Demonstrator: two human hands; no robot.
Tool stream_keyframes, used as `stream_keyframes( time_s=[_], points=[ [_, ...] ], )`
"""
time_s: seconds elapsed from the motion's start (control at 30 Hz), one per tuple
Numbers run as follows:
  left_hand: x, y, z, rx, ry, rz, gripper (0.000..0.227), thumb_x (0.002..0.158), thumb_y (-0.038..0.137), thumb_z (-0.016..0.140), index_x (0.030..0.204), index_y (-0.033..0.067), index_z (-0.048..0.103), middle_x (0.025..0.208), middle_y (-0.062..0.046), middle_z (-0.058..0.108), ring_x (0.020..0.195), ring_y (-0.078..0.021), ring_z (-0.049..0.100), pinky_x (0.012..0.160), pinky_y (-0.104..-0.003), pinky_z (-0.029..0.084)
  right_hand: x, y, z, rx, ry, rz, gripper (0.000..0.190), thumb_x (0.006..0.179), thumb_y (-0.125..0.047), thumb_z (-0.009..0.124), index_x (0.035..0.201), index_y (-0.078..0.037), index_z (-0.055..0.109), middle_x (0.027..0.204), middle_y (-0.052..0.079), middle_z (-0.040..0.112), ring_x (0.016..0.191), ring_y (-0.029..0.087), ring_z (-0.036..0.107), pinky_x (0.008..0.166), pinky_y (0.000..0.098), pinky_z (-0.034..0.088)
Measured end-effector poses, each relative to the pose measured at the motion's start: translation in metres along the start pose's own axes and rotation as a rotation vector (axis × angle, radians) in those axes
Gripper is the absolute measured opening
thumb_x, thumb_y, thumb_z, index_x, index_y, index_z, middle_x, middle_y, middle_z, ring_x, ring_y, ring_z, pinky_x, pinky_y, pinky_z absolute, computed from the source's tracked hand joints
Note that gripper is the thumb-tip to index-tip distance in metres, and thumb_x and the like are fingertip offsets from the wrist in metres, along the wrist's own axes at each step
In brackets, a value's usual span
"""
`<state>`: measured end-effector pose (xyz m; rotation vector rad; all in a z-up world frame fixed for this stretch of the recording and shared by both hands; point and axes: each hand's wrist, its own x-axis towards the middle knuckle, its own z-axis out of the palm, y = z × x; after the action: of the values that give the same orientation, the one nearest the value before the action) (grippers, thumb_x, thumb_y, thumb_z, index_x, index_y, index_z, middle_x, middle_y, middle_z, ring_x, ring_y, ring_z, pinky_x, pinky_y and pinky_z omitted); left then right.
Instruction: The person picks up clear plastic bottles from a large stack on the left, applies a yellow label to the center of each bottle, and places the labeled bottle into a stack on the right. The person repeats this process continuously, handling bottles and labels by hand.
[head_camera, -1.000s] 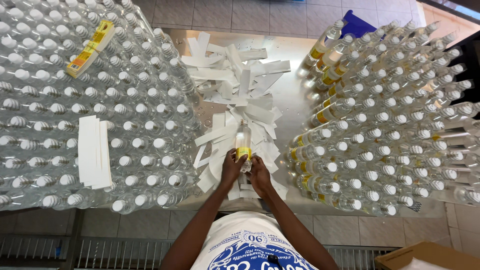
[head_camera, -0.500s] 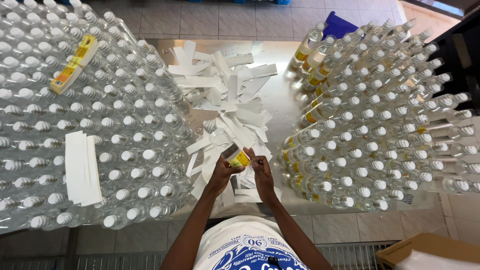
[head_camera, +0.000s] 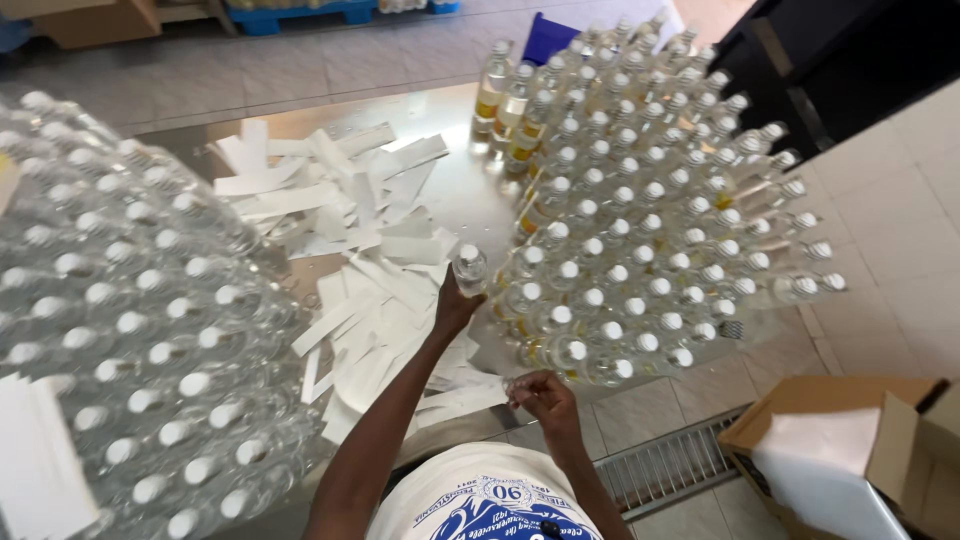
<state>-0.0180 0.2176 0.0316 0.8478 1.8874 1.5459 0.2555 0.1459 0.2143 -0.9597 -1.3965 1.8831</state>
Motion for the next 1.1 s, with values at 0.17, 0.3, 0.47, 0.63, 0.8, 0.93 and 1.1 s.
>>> stream_keyframes(
  time_s=[0.17, 0.3, 0.47, 0.63, 0.8, 0.93, 1.1],
  points=[
    [0.001, 0.039, 0.018, 0.008, -0.085, 0.07, 0.072, 0.077, 0.02, 0.091, 0.139, 0.0107, 0.056, 0.132, -0.015, 0.072, 0.12, -0.0354, 0.07, 0.093, -0.045, 0.055, 0.001, -0.019, -0.008, -0.086, 0.059, 0.039, 0.019, 0.096, -0.008, 0.078, 0.112, -0.001, 0.071, 0.089, 0.015, 0.077, 0.076, 0.024, 0.075, 0.076, 0.0362, 0.064],
    [0.008, 0.022, 0.01, 0.015, -0.169, 0.225, 0.084, 0.083, 0.007, 0.082, 0.158, 0.0078, 0.046, 0.15, -0.016, 0.06, 0.139, -0.0355, 0.059, 0.115, -0.046, 0.049, 0.021, -0.036, 0.003, -0.053, 0.117, -0.016, 0.027, 0.091, 0.0, 0.084, 0.114, 0.001, 0.07, 0.091, 0.016, 0.077, 0.074, 0.024, 0.076, 0.07, 0.0345, 0.066],
    [-0.033, 0.055, -0.058, -0.016, -0.047, -0.079, 0.067, 0.094, 0.008, 0.072, 0.159, 0.0135, 0.055, 0.152, -0.012, 0.063, 0.144, -0.0282, 0.059, 0.121, -0.042, 0.047, 0.06, -0.032, 0.021, -0.107, 0.015, -0.162, 0.018, 0.094, 0.001, 0.083, 0.108, 0.005, 0.073, 0.09, 0.019, 0.08, 0.073, 0.023, 0.076, 0.07, 0.0361, 0.066],
    [-0.13, 0.159, -0.138, -0.449, 0.0, -0.238, 0.036, 0.109, 0.028, 0.069, 0.137, 0.0074, 0.076, 0.114, -0.022, 0.084, 0.108, -0.0314, 0.081, 0.101, -0.044, 0.066, 0.094, -0.029, 0.069, -0.147, -0.185, -0.231, 0.02, 0.095, 0.002, 0.083, 0.112, 0.006, 0.075, 0.094, 0.019, 0.082, 0.077, 0.02, 0.077, 0.074, 0.0369, 0.068],
    [-0.194, 0.159, -0.193, -0.409, 0.078, -0.185, 0.035, 0.107, 0.025, 0.074, 0.138, 0.0084, 0.077, 0.127, -0.017, 0.081, 0.122, -0.0279, 0.076, 0.107, -0.043, 0.062, 0.084, -0.04, 0.136, -0.365, -0.534, -0.145, 0.037, 0.095, 0.001, 0.081, 0.132, -0.003, 0.076, 0.101, 0.018, 0.087, 0.091, 0.022, 0.084, 0.09, 0.0393, 0.068],
    [-0.229, 0.165, -0.223, -0.383, 0.222, -0.234, 0.031, 0.104, 0.022, 0.079, 0.132, 0.0088, 0.081, 0.125, -0.015, 0.082, 0.119, -0.0276, 0.079, 0.104, -0.042, 0.065, 0.068, -0.036, 0.185, -0.509, -0.711, -0.172, 0.036, 0.097, -0.002, 0.079, 0.131, -0.01, 0.076, 0.103, 0.015, 0.088, 0.094, 0.025, 0.086, 0.089, 0.0423, 0.068],
    [-0.255, 0.195, -0.26, -0.405, 0.529, -0.23, 0.017, 0.1, 0.007, 0.08, 0.115, 0.0009, 0.087, 0.109, -0.017, 0.088, 0.099, -0.0159, 0.079, 0.093, -0.037, 0.068, 0.05, -0.04, 0.24, -0.43, -0.802, -0.318, 0.017, 0.095, 0.002, 0.081, 0.11, -0.007, 0.079, 0.098, 0.011, 0.084, 0.091, 0.025, 0.084, 0.084, 0.0414, 0.069]
  ],
)
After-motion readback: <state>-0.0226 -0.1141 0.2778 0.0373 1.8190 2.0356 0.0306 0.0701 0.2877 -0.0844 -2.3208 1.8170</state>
